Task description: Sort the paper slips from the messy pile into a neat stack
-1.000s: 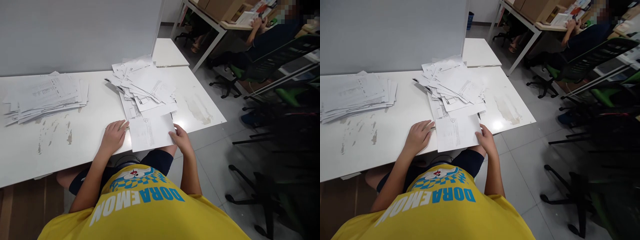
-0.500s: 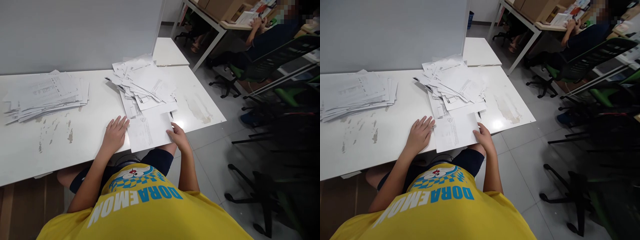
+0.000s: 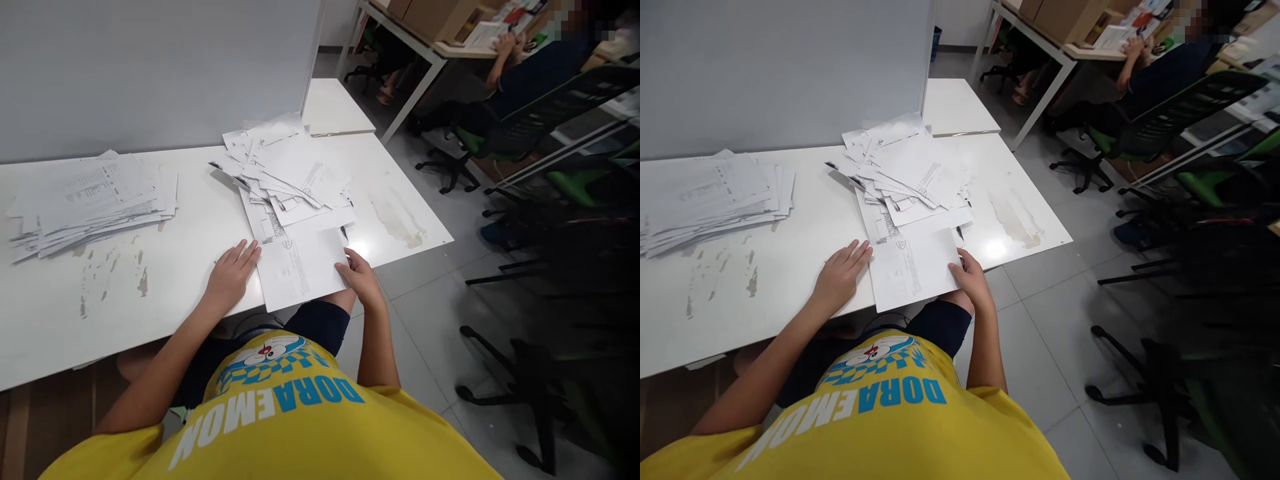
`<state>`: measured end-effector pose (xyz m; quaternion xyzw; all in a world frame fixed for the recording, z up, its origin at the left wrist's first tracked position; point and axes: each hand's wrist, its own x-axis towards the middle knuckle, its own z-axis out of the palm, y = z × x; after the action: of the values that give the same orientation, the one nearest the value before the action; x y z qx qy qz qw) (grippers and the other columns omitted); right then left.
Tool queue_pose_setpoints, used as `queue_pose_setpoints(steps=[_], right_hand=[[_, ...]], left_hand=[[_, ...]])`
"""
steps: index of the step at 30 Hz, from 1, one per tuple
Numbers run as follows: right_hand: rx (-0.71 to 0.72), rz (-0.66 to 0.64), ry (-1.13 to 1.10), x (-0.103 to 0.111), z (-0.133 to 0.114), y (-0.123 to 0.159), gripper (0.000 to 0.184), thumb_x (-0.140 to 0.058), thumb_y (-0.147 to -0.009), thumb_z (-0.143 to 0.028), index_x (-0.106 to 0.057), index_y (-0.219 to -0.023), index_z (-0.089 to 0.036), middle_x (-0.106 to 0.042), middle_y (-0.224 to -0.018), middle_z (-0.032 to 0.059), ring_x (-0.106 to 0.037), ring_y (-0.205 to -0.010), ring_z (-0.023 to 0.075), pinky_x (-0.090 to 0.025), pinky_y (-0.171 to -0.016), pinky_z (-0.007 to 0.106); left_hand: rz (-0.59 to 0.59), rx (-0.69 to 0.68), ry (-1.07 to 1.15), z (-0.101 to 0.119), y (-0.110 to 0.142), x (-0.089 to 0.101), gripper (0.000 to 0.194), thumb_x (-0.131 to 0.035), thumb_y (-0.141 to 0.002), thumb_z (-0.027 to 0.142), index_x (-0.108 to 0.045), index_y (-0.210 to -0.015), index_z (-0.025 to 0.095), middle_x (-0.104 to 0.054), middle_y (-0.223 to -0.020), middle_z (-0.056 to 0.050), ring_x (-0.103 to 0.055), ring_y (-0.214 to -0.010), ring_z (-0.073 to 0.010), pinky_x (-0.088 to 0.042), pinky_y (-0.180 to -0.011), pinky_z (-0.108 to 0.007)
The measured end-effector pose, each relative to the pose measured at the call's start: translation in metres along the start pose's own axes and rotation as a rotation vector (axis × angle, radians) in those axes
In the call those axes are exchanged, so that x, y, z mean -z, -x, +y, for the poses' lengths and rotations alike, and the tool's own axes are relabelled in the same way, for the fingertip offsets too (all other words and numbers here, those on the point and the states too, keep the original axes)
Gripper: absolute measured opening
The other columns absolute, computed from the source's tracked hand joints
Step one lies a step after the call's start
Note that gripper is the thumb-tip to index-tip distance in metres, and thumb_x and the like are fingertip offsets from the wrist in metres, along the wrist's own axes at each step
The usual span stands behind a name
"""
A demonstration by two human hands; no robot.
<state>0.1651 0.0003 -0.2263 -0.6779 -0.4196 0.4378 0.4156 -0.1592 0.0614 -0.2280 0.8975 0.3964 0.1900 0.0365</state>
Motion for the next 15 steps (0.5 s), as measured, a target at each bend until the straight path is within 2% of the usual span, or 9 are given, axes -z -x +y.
queue_pose_setpoints(steps=[4,6,9,11,12,15], right_hand=[[0.113,0.029,-0.014,0.013,-0.003,0.006,0.051,-0.064,-0.081,-0.044,-0.059,-0.127,-0.023,-0.071,-0.114,0.0091,-0.065,-0.099,0.0277,-0.052,-0.083,0.042],[0.198,0.139,-0.027,0.025,-0.003,0.008,0.051,-0.065,-0.081,-0.047,-0.058,-0.127,-0.024,-0.069,-0.119,0.0096,-0.064,-0.104,0.0284,-0.052,-0.086,0.042],[0.288,0.324,-0.057,0.035,-0.006,0.005,0.053,-0.064,-0.081,-0.05,-0.057,-0.126,-0.025,-0.069,-0.116,0.01,-0.064,-0.106,0.0289,-0.052,-0.088,0.043],[0.321,0.383,-0.096,0.029,-0.01,0.001,0.054,-0.063,-0.08,-0.051,-0.056,-0.127,-0.025,-0.069,-0.113,0.0099,-0.064,-0.104,0.0285,-0.053,-0.088,0.042],[0.331,0.381,-0.115,0.021,-0.012,0.0,0.054,-0.063,-0.08,-0.051,-0.056,-0.126,-0.025,-0.069,-0.113,0.0098,-0.064,-0.104,0.0283,-0.053,-0.088,0.042],[0.357,0.268,-0.137,-0.016,-0.025,-0.004,0.051,-0.061,-0.082,-0.05,-0.058,-0.126,-0.025,-0.068,-0.119,0.0094,-0.063,-0.109,0.0282,-0.053,-0.091,0.041]], left_hand=[[0.045,-0.006,-0.045,0.001,0.002,-0.001,0.067,-0.035,-0.086,0.001,-0.04,-0.15,0.021,-0.044,-0.153,-0.01,-0.028,-0.149,-0.029,-0.033,-0.118,-0.052],[0.076,-0.012,-0.028,0.001,0.003,0.001,0.064,-0.038,-0.09,0.007,-0.036,-0.152,0.022,-0.041,-0.155,-0.011,-0.023,-0.151,-0.0297,-0.028,-0.12,-0.054],[0.136,0.013,0.095,0.003,0.003,0.007,0.061,-0.043,-0.096,0.023,-0.028,-0.155,0.025,-0.043,-0.154,-0.011,-0.02,-0.152,-0.0302,-0.024,-0.122,-0.056],[0.148,0.07,0.287,0.005,0.002,0.013,0.065,-0.043,-0.098,0.035,-0.019,-0.157,0.027,-0.04,-0.156,-0.012,-0.024,-0.151,-0.0303,-0.029,-0.12,-0.055],[0.145,0.101,0.421,0.006,0.002,0.015,0.067,-0.04,-0.098,0.041,-0.014,-0.158,0.028,-0.039,-0.157,-0.014,-0.031,-0.148,-0.0303,-0.035,-0.117,-0.053],[0.154,0.246,0.79,0.01,0.001,0.021,0.07,-0.034,-0.098,0.052,-0.01,-0.158,0.027,-0.047,-0.149,-0.02,-0.057,-0.128,-0.0281,-0.052,-0.1,-0.045]])
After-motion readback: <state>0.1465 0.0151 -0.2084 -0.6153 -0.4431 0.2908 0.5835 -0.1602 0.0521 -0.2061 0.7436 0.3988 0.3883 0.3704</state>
